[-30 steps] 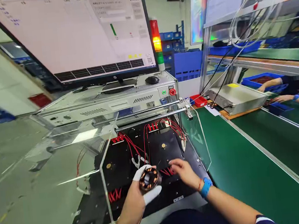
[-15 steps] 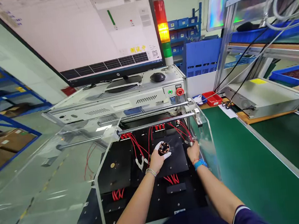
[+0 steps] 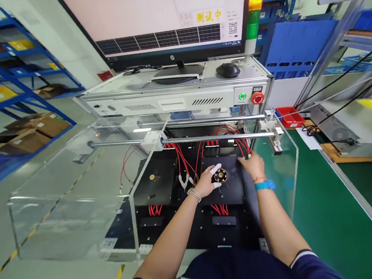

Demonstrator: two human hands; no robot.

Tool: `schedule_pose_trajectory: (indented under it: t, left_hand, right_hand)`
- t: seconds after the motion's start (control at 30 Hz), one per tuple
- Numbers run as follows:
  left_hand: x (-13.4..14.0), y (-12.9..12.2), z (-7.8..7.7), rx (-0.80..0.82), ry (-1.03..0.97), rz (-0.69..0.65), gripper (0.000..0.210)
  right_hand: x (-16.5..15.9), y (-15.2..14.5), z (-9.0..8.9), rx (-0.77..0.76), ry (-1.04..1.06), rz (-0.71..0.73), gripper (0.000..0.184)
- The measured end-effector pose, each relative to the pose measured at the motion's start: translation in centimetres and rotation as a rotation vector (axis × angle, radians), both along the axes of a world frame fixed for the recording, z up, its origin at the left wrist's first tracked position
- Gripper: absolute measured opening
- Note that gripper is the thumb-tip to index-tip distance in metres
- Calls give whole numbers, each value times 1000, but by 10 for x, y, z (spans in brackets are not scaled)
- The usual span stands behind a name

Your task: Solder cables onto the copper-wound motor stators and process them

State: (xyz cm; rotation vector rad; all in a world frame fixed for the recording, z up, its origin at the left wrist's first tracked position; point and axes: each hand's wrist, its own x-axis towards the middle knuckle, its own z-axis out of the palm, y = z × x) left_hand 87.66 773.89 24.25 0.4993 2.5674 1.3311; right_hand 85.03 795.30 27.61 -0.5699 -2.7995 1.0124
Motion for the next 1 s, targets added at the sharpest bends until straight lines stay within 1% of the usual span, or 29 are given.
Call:
schedule_pose_trajectory:
  t: [0.07, 0.13, 0.2, 0.27, 0.3, 0.4, 0.43, 0.5, 0.6, 0.67, 0.8, 0.9, 1.0]
  left_hand:
    - [0, 1, -1, -6, 19, -14, 73]
    - [-2, 2, -1, -10, 40, -29, 73]
    - [-4, 2, 1, -13, 69, -37, 71]
    - [-3, 0, 5, -15, 111, -16, 67]
    - [-1, -2, 8, -16, 138, 7, 64]
    - [10, -11, 20, -21, 232, 60, 50]
    - [14, -13, 25, -26, 262, 43, 43]
    - [21, -14, 33, -48, 309, -47, 28]
    - [23, -9, 39, -103, 348, -191, 16]
    - [20, -5, 38, -137, 362, -232, 11]
    - [14, -2, 32, -162, 371, -258, 10]
    - [12, -4, 29, -150, 371, -270, 10]
    - [12, -5, 28, -133, 367, -270, 9]
  right_hand:
    - [-3, -7, 22, -16, 16, 123, 51]
    - [-2, -19, 37, -51, 23, 248, 49]
    - [3, -33, 43, -75, 21, 336, 47]
    - [11, -43, 43, -116, 25, 380, 46]
    - [14, -46, 42, -157, 28, 388, 46]
    - [19, -48, 39, -351, 18, 363, 45]
    - [19, -48, 38, -399, 9, 349, 45]
    - [18, -48, 38, -444, -8, 334, 43]
    - [17, -50, 36, -447, -23, 345, 40]
    - [19, -53, 34, -445, -35, 354, 40]
    - [23, -56, 31, -423, -40, 342, 37]
    - [23, -57, 32, -395, -34, 315, 34]
    - [23, -58, 33, -370, -39, 296, 35]
